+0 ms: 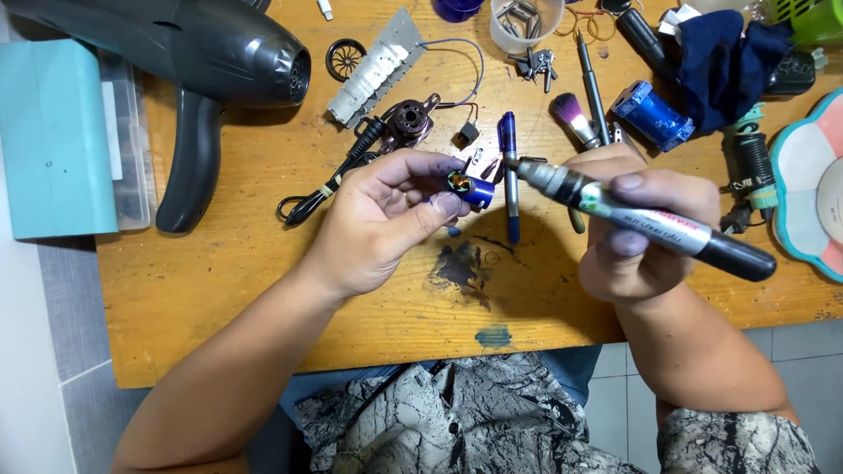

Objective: A person is marking a small blue motor component with a black permanent marker and then applying a substance using a small brush on a cluttered workbench.

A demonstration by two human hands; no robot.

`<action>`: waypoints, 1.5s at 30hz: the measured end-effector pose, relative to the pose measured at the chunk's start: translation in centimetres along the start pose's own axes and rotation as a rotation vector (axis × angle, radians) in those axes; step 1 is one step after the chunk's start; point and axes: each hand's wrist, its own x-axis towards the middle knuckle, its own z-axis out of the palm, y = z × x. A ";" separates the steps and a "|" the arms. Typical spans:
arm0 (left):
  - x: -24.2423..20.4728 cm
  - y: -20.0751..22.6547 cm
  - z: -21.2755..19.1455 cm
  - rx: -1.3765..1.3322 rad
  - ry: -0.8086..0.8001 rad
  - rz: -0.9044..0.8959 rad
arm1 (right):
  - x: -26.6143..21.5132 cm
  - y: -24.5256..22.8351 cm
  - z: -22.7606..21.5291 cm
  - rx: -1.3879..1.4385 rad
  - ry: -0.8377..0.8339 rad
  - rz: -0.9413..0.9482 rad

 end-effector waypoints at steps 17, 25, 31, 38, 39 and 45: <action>0.0 -0.1 0.2 -0.032 0.044 0.031 | 0.4 -2.4 -1.4 -0.127 -0.343 0.080; -0.2 0.0 0.4 -0.023 0.051 0.047 | 0.8 -2.7 -0.7 -0.125 -0.333 0.085; -0.1 0.3 0.6 -0.002 0.011 0.055 | 0.8 -2.6 -0.4 -0.026 -0.278 0.158; -0.2 0.2 0.4 -0.028 0.016 0.035 | 1.5 -3.2 -0.6 -0.234 -0.385 0.090; -0.2 0.2 0.4 -0.024 0.005 0.040 | 1.6 -3.3 -0.5 -0.247 -0.397 0.076; -0.2 0.5 0.6 0.000 0.032 0.027 | 1.5 -3.2 -0.4 -0.284 -0.437 0.079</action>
